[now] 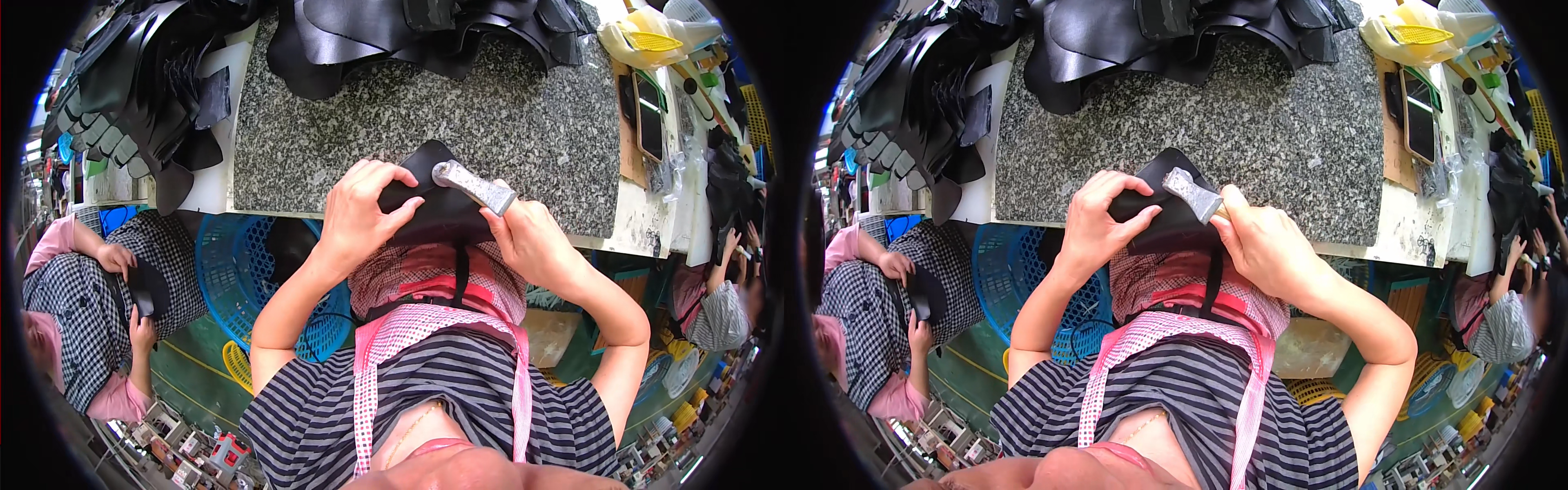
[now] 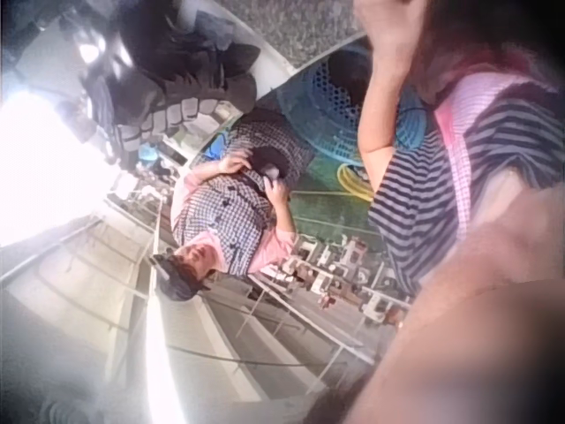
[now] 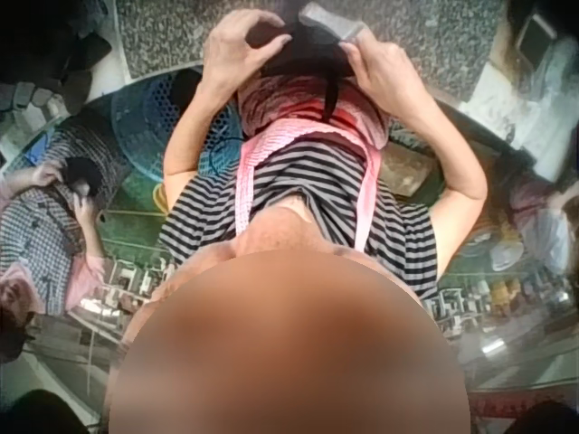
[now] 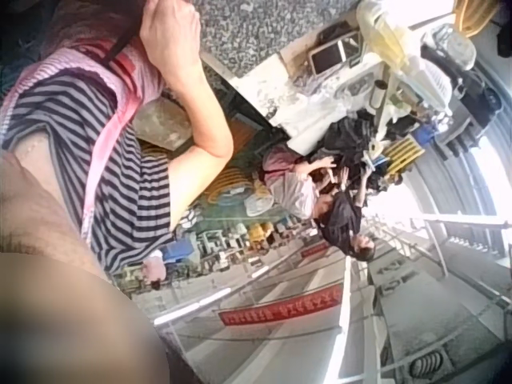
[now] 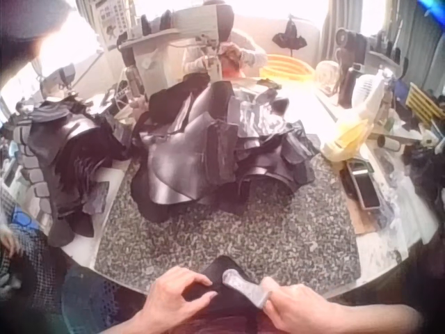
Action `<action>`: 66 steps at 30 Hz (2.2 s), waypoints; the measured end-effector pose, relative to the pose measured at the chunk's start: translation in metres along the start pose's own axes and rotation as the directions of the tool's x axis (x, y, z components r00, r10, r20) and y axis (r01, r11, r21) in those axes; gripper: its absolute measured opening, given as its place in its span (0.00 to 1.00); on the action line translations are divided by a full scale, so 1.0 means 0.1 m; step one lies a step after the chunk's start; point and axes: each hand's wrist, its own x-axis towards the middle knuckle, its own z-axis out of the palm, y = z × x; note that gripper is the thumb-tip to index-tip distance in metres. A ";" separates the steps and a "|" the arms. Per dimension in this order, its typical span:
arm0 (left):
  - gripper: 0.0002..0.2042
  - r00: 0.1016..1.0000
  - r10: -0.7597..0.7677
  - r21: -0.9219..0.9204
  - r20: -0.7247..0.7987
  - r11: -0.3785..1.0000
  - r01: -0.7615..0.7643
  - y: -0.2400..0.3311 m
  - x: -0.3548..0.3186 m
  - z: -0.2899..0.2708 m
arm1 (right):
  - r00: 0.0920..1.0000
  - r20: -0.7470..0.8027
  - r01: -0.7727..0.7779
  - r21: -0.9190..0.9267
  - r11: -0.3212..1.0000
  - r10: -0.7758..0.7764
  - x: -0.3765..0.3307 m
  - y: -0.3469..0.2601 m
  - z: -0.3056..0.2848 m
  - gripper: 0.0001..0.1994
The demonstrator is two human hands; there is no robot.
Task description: Hammering leather shoe components on a marble slab to flatten seams or shape them.
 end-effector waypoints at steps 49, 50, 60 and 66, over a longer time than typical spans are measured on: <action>0.09 0.999 0.054 -0.033 0.003 0.998 -0.053 0.28 0.25 0.40 | 0.975 -0.210 -0.050 0.120 0.992 0.074 -0.31 0.48 -0.12 0.09; 0.08 0.999 0.015 -0.028 0.041 1.000 -0.013 0.30 0.27 0.38 | 0.977 -0.202 -0.045 0.112 0.993 0.068 -0.31 0.46 -0.16 0.09; 0.10 0.994 -0.006 -0.008 0.108 1.000 0.007 0.30 0.34 0.32 | 0.966 -0.252 0.075 0.072 0.995 -0.055 -0.35 0.19 -0.27 0.08; 0.11 0.980 -0.033 0.009 0.195 0.999 0.032 0.25 0.42 0.29 | 0.888 -0.454 0.085 0.006 0.996 -0.073 -0.31 0.27 -0.20 0.08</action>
